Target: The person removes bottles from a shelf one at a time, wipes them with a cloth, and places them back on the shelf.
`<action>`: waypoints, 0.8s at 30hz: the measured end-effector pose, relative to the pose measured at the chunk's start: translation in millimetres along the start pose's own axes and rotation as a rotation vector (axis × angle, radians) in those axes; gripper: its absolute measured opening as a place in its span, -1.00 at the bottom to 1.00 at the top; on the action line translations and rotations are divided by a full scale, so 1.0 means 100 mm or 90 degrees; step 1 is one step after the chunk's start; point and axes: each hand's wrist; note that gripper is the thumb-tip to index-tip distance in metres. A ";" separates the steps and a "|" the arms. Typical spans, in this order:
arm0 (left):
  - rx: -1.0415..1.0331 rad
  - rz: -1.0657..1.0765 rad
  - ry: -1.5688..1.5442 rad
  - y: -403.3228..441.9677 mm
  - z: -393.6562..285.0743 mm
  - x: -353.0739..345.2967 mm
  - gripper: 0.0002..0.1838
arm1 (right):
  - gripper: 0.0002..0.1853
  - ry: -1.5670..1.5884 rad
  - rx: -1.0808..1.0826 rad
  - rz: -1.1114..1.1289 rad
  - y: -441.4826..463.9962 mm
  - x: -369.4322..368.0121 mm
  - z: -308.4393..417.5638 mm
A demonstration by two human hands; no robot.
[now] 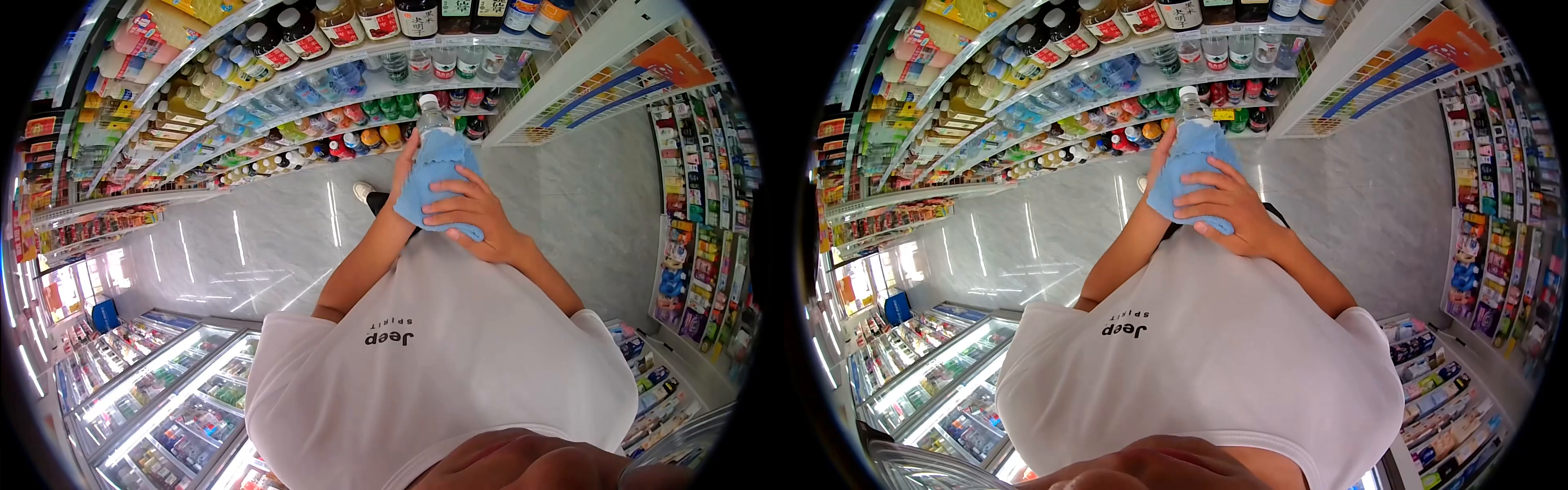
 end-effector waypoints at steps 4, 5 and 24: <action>-0.048 -0.124 0.115 0.03 -0.03 -0.22 -0.26 | -0.58 0.326 -0.025 -0.108 -0.14 0.09 -0.06; -0.069 -0.158 0.104 0.04 0.01 -0.31 -0.24 | -0.51 0.452 -0.044 -0.167 -0.20 0.10 -0.12; 0.110 -0.126 0.188 -0.03 0.23 -0.11 -0.32 | -0.72 -0.117 -0.106 -0.208 0.30 0.11 -0.79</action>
Point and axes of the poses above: each hand's wrist, its own y-axis towards the middle knuckle, its own x-axis out of the back of the hand, z = x × y, and after that the axes turned 9 degrees about z, right-handed
